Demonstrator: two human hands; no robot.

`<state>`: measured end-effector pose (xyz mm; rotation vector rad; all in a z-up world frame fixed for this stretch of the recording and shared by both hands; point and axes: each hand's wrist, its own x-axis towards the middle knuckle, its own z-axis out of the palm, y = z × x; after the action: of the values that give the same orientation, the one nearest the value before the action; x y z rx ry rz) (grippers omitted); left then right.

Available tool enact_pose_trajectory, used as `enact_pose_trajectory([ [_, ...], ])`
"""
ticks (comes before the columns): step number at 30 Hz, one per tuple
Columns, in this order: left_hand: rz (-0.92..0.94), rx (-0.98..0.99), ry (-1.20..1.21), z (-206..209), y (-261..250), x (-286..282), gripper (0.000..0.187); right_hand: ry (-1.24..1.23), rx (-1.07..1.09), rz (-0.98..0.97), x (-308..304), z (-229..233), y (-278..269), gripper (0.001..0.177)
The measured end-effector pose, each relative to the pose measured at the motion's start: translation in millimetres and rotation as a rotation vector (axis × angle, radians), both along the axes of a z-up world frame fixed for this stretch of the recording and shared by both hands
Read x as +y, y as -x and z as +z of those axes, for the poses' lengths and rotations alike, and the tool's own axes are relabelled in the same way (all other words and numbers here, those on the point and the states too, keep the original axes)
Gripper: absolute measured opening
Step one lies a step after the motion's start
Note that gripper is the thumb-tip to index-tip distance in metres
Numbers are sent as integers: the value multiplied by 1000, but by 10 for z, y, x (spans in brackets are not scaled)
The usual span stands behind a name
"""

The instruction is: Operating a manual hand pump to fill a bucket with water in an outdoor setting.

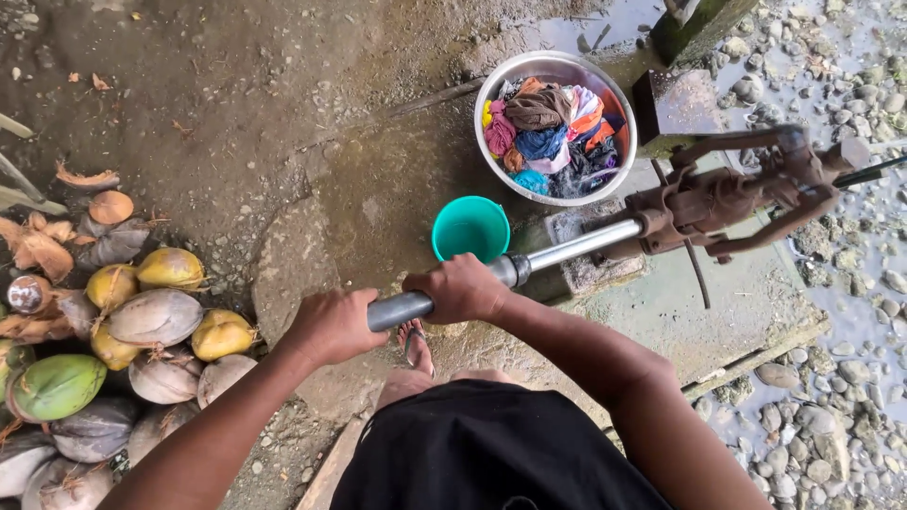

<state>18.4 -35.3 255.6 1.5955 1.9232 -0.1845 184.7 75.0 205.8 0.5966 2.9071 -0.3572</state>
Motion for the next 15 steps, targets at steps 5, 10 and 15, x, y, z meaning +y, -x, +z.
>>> enact_pose_trajectory([
  [5,32,-89,27,-709,239,148,41,-5,-19,-1,73,-577,177,27],
  [10,31,-231,101,-1378,284,279,36,13,-67,5,91,-1390,222,20],
  [15,64,-277,224,-2446,228,404,51,65,-179,7,177,-2135,149,18],
])
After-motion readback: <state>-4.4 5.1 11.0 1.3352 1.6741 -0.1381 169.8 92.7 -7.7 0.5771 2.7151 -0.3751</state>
